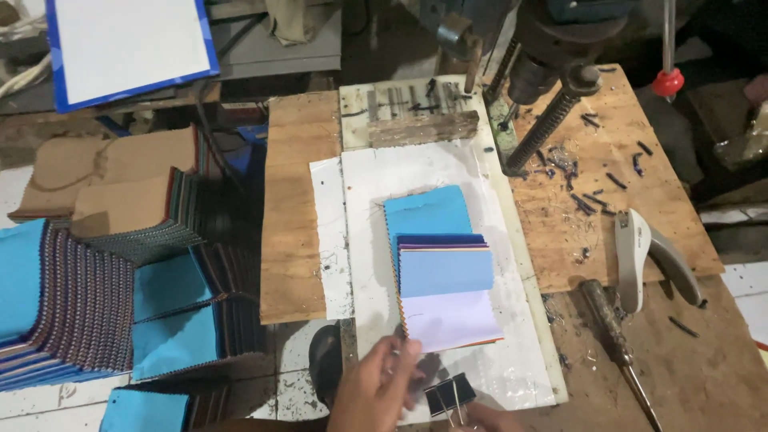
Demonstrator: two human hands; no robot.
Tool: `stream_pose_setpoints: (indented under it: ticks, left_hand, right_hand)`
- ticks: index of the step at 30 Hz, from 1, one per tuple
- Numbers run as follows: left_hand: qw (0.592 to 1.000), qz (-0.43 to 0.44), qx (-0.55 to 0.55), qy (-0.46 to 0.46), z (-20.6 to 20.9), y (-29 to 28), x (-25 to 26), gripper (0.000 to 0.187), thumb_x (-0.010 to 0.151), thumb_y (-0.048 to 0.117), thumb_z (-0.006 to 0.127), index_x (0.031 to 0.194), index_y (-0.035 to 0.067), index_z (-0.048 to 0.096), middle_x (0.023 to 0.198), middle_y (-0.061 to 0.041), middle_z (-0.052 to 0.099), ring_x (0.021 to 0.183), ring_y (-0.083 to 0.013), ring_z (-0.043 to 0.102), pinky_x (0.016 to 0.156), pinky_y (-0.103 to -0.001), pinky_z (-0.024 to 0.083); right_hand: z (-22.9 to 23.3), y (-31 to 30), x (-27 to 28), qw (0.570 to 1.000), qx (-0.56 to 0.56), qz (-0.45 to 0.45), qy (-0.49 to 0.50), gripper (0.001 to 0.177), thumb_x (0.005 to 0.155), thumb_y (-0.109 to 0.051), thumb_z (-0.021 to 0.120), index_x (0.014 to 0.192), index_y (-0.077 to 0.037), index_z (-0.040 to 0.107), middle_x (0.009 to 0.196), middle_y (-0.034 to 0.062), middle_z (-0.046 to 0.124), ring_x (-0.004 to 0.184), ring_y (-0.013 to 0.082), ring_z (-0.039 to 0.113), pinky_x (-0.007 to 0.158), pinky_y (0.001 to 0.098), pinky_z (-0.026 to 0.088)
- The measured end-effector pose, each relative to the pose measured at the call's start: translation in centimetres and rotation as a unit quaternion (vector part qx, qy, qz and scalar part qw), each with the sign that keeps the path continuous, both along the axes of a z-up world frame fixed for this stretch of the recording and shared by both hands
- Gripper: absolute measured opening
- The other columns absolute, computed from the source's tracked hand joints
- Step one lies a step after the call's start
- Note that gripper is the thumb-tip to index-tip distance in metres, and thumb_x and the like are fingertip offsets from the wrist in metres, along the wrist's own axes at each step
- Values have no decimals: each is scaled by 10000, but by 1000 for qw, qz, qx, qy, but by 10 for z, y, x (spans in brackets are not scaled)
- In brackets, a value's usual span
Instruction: The person assembles notebooks by stacking blue and brown covers with inner pages, securing them with binder clips, and using a drill press to punch holes along the spine. They handle multiple notebook stacks, aligning them under the drill bit and operating the machine's lever to complete the binding process.
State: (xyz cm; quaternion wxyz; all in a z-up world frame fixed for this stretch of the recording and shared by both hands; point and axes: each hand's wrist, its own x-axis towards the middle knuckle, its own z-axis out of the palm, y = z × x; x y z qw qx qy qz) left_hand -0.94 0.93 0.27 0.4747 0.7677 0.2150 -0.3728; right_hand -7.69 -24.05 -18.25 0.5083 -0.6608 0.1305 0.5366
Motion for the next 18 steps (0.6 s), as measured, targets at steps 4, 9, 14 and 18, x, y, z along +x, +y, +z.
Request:
stream_pose_setpoints:
  ticks: [4,9,14,18]
  left_hand:
    - [997,-51,34,-50,2,7,14,531,919,667,473,977,210,736,787,49,820,829,-74,807,814,-246,550]
    - [995,-28,-39,-84,-20,15,15,412,953,519,702,794,140,699,591,39,518,582,-96,471,595,-281,346]
    - [997,-26,-39,-60,-21,15,19,435,945,546,683,797,137,683,658,40,502,650,-104,469,662,-282,352]
    - [997,-26,-45,-55,-23,15,21,444,929,557,653,833,129,724,710,37,577,699,-102,527,687,-283,371]
  right_hand:
    - [6,12,2,992,-96,82,8,279,957,-462,592,1147,-324,744,996,-118,722,942,12,676,864,168,452]
    - [15,27,6,966,104,112,-210,365,1062,-492,483,934,-164,577,809,-36,541,702,107,531,719,282,439]
    - [82,51,23,992,110,-40,-49,258,1036,-368,621,944,-128,647,786,-34,531,706,88,552,694,276,409]
    - [84,51,19,971,203,-124,-24,240,1065,-272,595,976,-62,668,726,-3,544,633,109,530,631,268,387]
